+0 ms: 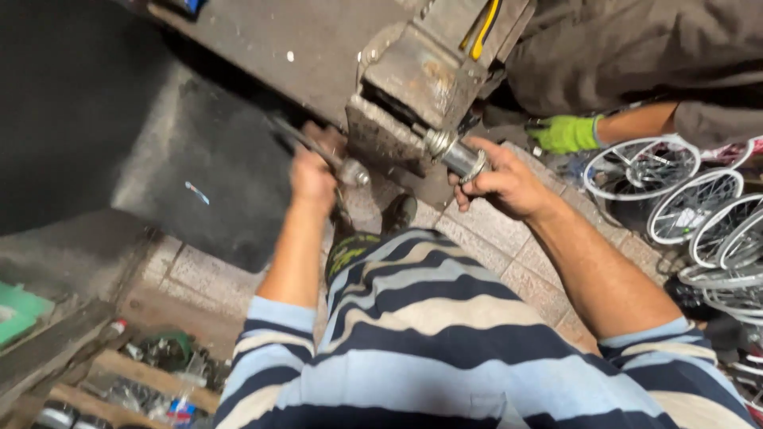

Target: The person uses a wrench to loosen and tighten a nut on a bicycle hub held in a bench vise. They repeatedly adjust the hub and the vise, occasionally removing the hub to inspect it before re-securing it.

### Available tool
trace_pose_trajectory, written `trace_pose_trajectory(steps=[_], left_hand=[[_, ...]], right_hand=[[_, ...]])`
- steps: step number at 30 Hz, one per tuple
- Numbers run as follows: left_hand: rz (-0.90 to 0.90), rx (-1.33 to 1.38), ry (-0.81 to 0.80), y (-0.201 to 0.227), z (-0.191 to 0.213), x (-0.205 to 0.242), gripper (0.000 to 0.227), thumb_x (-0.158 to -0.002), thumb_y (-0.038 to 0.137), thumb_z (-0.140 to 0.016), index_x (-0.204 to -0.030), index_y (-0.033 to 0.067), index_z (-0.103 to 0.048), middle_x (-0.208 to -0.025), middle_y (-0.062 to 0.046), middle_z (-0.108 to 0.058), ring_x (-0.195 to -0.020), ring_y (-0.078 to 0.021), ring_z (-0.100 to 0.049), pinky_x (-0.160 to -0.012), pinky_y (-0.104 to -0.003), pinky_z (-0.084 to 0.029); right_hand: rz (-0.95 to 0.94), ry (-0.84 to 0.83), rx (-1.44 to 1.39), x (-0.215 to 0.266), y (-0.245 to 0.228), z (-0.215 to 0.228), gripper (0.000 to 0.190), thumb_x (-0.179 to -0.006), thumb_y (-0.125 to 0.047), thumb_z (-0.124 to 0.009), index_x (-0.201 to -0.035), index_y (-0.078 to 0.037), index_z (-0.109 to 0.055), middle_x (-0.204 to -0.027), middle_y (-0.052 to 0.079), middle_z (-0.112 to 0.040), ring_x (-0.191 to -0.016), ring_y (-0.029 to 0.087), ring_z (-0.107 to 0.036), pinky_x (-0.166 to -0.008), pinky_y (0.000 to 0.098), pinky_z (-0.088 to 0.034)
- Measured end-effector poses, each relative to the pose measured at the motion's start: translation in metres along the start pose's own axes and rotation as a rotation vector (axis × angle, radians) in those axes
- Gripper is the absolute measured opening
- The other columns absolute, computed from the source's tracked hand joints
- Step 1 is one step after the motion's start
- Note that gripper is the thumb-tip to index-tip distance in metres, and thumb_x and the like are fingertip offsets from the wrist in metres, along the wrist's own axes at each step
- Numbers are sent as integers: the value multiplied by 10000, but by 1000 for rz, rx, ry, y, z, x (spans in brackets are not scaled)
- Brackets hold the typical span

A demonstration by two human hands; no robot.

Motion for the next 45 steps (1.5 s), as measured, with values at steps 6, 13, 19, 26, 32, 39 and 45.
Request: trace_pose_trajectory(steps=[6, 13, 19, 26, 32, 39, 45], left_hand=[[35, 429, -137, 104, 23, -49, 464, -776, 412, -677, -1161, 154, -655, -1025, -116, -743, -925, -305, -733, -899, -519, -628], [-280, 207, -298, 178, -77, 93, 479, -886, 606, -538, -703, 164, -563, -548, 32, -436, -449, -124, -391, -468, -311, -296], [-993, -833, -929, 98, -132, 224, 363, -863, 528, -718, -717, 207, -632, -636, 0, -609, -646, -259, -667, -676, -353, -550], [-878, -2032, -1227, -150, -92, 131, 324, -828, 431, -580, -769, 196, -795, -663, -54, -747, -684, -277, -759, -600, -458, -525], [-1124, -1604, -1120, -125, -88, 101, 132, -836, 240, -663, -756, 147, -712, -705, -67, -688, -692, -324, -696, -620, -471, -534], [-159, -1136, -172, -80, -38, 107, 349, -786, 466, -854, -728, 148, -724, -717, -59, -740, -847, -254, -752, -765, -333, -570], [233, -852, 128, -185, 22, 69, 598, -669, 631, -894, -1010, 178, -703, -1035, -68, -755, -1123, -293, -711, -940, -416, -567]], right_hand=[[-12, 9, 22, 4, -14, -16, 513, -714, 1, -695, -1205, 61, -559, -799, 254, -596, -467, 274, -641, -406, 411, -579], [-289, 161, 300, 5, -12, -17, 366, -931, -281, -733, -1184, -86, -554, -866, 74, -667, -474, 102, -556, -380, 225, -441], [-13, 182, 219, -1, -10, -13, 244, -949, -157, -747, -1075, -6, -602, -725, 213, -584, -376, 155, -473, -292, 335, -397], [-30, 211, 239, 3, -18, -18, 253, -927, -157, -758, -1071, -7, -615, -753, 212, -626, -386, 146, -504, -317, 299, -406], [-53, 167, 248, -1, -17, -14, 267, -928, -171, -767, -1078, -8, -616, -761, 220, -643, -382, 163, -526, -315, 312, -426], [-58, 171, 251, -4, -14, -14, 246, -927, -174, -773, -1044, -18, -623, -756, 216, -650, -382, 166, -517, -317, 311, -428], [-83, 171, 301, -5, -11, -8, 272, -939, -212, -774, -1060, -22, -621, -754, 225, -647, -383, 165, -525, -321, 315, -435]])
Point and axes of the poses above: each hand's wrist, its own x-axis away from the middle knuckle, its own z-axis out of the back of the hand, y = z × x, the point moved 4 cm from there along -x, towards the middle knuckle
